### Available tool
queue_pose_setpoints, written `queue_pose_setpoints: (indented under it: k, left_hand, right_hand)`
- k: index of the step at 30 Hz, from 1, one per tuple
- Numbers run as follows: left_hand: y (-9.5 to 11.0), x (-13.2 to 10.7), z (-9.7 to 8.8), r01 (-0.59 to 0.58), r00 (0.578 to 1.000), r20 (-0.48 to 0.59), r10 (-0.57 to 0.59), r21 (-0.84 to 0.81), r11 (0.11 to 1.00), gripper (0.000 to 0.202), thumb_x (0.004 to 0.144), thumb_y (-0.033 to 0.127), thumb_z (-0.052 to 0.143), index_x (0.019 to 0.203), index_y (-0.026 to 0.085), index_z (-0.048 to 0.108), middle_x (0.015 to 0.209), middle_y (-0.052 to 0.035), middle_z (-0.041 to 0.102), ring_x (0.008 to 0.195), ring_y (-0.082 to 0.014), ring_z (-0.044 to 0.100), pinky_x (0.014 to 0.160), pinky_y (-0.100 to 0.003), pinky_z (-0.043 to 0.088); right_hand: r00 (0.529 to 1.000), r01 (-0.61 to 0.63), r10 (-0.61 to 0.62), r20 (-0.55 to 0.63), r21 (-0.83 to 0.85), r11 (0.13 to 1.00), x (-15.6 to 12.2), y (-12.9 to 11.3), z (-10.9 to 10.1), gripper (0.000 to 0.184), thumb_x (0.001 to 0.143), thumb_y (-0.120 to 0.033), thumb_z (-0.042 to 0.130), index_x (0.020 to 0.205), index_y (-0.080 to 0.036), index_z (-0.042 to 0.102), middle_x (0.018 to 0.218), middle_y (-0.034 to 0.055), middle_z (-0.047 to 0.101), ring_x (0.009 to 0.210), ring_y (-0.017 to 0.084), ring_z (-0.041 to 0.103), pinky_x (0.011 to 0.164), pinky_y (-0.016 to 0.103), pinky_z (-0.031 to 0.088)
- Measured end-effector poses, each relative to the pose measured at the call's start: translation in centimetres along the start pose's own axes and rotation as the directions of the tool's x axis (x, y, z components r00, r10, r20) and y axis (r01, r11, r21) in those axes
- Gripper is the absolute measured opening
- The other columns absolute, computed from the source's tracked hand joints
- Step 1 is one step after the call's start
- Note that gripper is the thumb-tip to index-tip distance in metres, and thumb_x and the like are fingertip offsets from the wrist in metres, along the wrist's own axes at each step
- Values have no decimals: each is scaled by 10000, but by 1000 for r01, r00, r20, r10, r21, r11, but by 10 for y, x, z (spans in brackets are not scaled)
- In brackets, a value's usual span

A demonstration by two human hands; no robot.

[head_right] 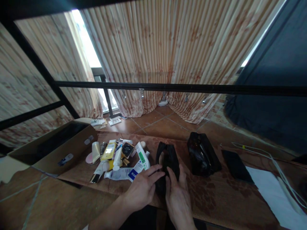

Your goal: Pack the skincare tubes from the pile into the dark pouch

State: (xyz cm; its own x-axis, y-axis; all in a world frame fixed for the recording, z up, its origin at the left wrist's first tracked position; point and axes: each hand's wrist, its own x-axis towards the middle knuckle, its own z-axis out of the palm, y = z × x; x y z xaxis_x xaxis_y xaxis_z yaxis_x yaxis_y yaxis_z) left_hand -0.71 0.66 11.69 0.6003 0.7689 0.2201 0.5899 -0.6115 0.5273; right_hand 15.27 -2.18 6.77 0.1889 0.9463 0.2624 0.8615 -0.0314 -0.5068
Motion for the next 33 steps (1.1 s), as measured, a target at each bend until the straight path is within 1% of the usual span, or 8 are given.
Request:
queue_pose_setpoints:
  k: [6,11,15,18,21,23,27,33]
  left_hand:
    - [4,-11,-5,53,995,-76,-60,-91,994,535,778,54,441,1273,246,510,1449,-50,420,1227,-204,518,1049,-384,448]
    - [-19,-31,-8,166,946,-245,-210,-189,968,477,811,54,432,1240,234,535,1383,-69,480,1214,-185,525,1043,-367,449]
    - [-46,-51,-18,299,842,-389,-373,-238,924,389,847,106,432,1190,227,569,1318,-81,523,1144,-203,561,924,-363,525]
    - [-65,-65,-27,409,739,-489,-464,-223,885,350,853,166,466,1181,229,570,1281,-83,539,913,-176,623,757,-321,563]
    - [-81,-73,-33,508,643,-582,-498,-162,846,364,849,265,532,1211,221,545,1250,-90,544,759,-151,608,741,-343,550]
    - [-91,-76,-33,569,607,-606,-513,-118,814,420,845,339,558,1242,207,514,1261,-104,526,829,-187,620,785,-382,540]
    - [-104,-76,-29,644,605,-569,-558,-63,762,556,814,391,602,1305,184,443,1296,-131,482,1033,-271,602,867,-446,519]
    - [-111,-70,-19,667,637,-523,-566,7,745,550,826,341,586,1317,154,424,1309,-161,448,1077,-291,595,907,-468,506]
  right_hand:
    - [1000,-2,2,3,-39,999,-2,0,-1,502,923,-477,349,1282,-177,529,1517,169,201,1314,369,400,937,487,504]
    - [997,62,-67,-49,-103,993,-1,1,-1,529,900,-517,399,1264,-159,539,1498,186,231,1326,380,376,963,502,482]
    - [997,55,-61,-49,-119,991,0,2,-1,542,894,-537,398,1266,-170,541,1511,176,214,1312,378,397,916,485,519]
    - [997,53,-60,-50,-125,991,0,2,0,550,894,-539,392,1261,-159,546,1515,179,202,1329,380,371,945,487,499]
    - [998,41,-47,-45,-128,991,0,2,0,550,894,-539,391,1266,-164,543,1524,172,183,1339,384,355,958,495,489]
    - [999,30,-35,-40,-130,991,0,2,1,547,892,-541,395,1272,-175,538,1526,165,184,1334,384,364,938,496,504]
    - [996,52,-61,-63,-130,990,0,4,2,550,892,-549,388,1259,-171,546,1518,168,207,1327,377,375,936,496,506]
    - [996,49,-60,-71,-144,988,1,3,2,566,888,-574,370,1245,-177,558,1507,168,230,1293,385,419,898,495,528]
